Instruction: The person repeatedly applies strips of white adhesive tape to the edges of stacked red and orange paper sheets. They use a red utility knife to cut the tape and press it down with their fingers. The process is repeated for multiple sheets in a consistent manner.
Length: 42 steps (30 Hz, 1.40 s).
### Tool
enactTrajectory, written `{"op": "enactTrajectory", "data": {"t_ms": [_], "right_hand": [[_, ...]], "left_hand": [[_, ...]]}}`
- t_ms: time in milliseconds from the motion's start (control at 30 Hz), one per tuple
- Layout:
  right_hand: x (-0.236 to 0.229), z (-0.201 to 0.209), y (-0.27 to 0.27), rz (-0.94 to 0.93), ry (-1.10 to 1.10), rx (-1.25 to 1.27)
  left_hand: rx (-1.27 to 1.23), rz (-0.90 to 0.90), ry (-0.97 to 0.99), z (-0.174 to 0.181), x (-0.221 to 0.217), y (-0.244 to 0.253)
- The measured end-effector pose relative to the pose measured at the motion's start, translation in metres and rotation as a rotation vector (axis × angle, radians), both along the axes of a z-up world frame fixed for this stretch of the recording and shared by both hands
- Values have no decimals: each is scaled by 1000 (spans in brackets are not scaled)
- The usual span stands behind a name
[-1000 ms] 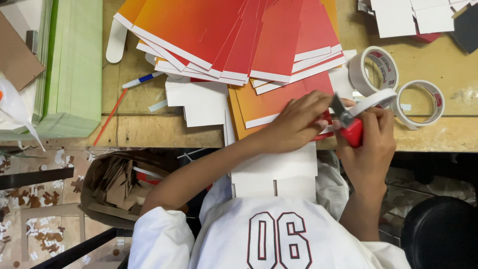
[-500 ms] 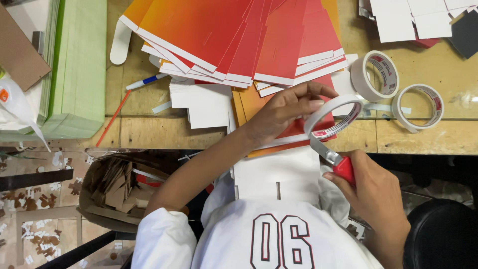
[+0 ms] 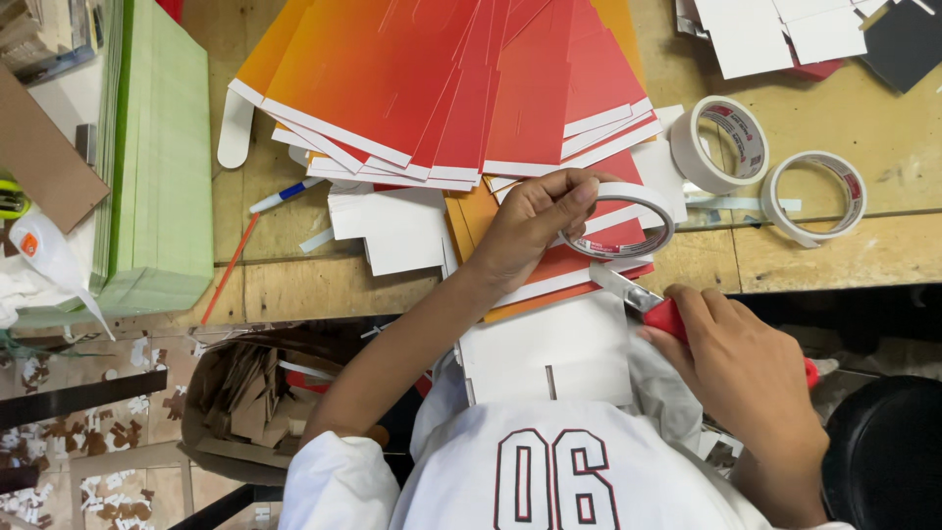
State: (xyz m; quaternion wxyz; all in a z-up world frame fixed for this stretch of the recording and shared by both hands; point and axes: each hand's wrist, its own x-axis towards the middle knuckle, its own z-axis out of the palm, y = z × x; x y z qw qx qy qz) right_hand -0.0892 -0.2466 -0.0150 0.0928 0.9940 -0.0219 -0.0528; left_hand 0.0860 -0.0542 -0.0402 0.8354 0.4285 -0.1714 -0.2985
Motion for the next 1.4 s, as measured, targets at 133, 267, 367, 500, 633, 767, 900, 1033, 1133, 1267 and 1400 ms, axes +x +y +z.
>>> {"op": "enactTrajectory", "data": {"t_ms": [133,267,367,500,633,767,900,1033,1133,1267,1400], "right_hand": [[11,8,2,-80,8,78],[3,8,-22,-265,111,41],[-17,-11,-47,-306,-46,-83],[-17,-4,-28,-128,-486,553],[5,8,28,-63,-629,883],[19,-13,25,-27,-878,794],[14,-24,18,-34,-970,744],[7,-40,4,-192,-1120,948],[-2,-67,-16,-296,-1393,1391],[-3,-75,-36,-426,-1408,1621],[-9,-82,-49,-461,-1452,1715]], "left_hand": [[-15,-2,26,0,1,1],[11,18,48,0,1,1],[-8,34,48,-1,2,3],[-30,15,9,9,-1,1],[-138,-42,154,20,-30,-20],[-205,-320,140,28,-46,-34],[-2,-439,-237,38,-39,-28],[625,-4,-1228,25,-37,-27],[1157,172,-1822,16,-28,-26],[973,52,-1818,19,-15,-26],[944,-8,-1835,23,-8,-22]]}}
